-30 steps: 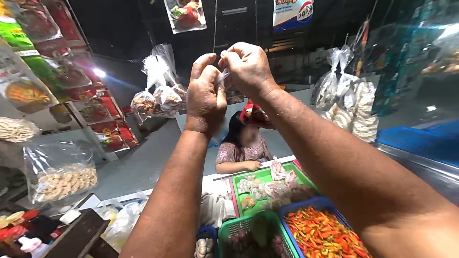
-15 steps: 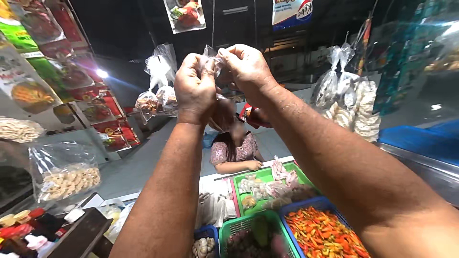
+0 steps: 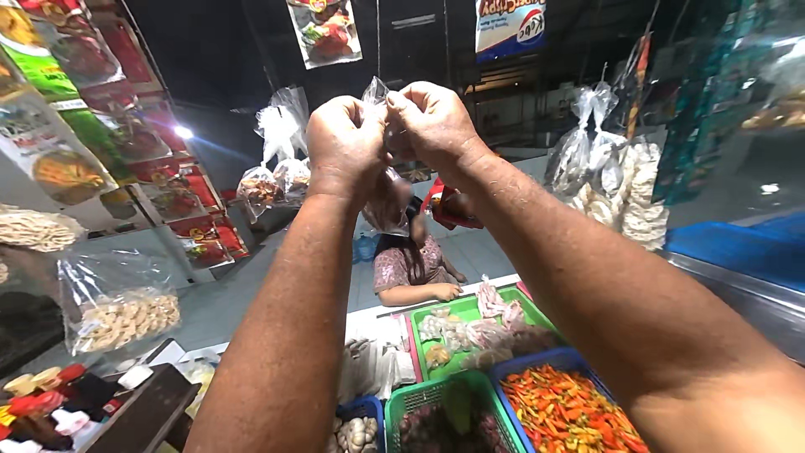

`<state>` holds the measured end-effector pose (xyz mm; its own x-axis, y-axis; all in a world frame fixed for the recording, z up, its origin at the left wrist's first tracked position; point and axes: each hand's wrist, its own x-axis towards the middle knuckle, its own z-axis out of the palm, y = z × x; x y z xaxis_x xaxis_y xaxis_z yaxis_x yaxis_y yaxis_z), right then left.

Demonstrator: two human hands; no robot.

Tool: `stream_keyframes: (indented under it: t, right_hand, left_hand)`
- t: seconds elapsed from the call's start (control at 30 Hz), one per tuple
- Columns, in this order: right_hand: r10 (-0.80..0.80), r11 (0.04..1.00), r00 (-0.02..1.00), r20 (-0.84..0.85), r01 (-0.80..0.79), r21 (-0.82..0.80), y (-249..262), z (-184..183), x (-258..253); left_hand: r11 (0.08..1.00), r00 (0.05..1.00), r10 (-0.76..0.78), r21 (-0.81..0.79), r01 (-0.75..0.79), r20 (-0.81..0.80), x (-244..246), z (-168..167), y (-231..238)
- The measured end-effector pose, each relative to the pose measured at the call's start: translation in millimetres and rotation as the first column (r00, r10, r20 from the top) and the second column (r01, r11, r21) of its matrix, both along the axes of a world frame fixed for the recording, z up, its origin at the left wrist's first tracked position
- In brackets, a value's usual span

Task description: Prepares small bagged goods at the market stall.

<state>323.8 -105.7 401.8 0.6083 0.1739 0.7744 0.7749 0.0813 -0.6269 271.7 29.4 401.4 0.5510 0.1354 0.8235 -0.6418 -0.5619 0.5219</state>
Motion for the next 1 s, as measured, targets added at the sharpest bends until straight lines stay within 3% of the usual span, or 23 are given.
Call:
stream_keyframes:
  t: [0.23,0.4,0.6,0.73,1.0]
  right_hand:
    - [0.143,0.985,0.964,-0.223,-0.115,0.132,-3,6,-14]
    - [0.205,0.969,0.939,-0.277,-0.155,0.195,-3,2,-15]
    - [0.249,0.959,0.933,-0.259,-0.199,0.204,-4,3,-17]
    - [0.327,0.941,0.931,-0.162,-0.304,0.152,-5,-3,-14]
    - [0.332,0.942,0.925,-0.182,-0.314,0.121,-5,-3,-14]
  left_hand:
    - [0.978,0.983,-0.181,-0.106,0.177,-0.02,-1,0,-3]
    - [0.96,0.976,-0.209,-0.205,0.193,-0.059,-1,-2,-6]
    - [0.978,0.983,-0.174,-0.109,0.18,0.066,2,-1,-3]
    - [0.998,0.986,-0.046,-0.029,0.052,0.158,8,-6,5]
    - [0.999,0.934,0.008,-0.036,0.005,0.356,9,-18,4]
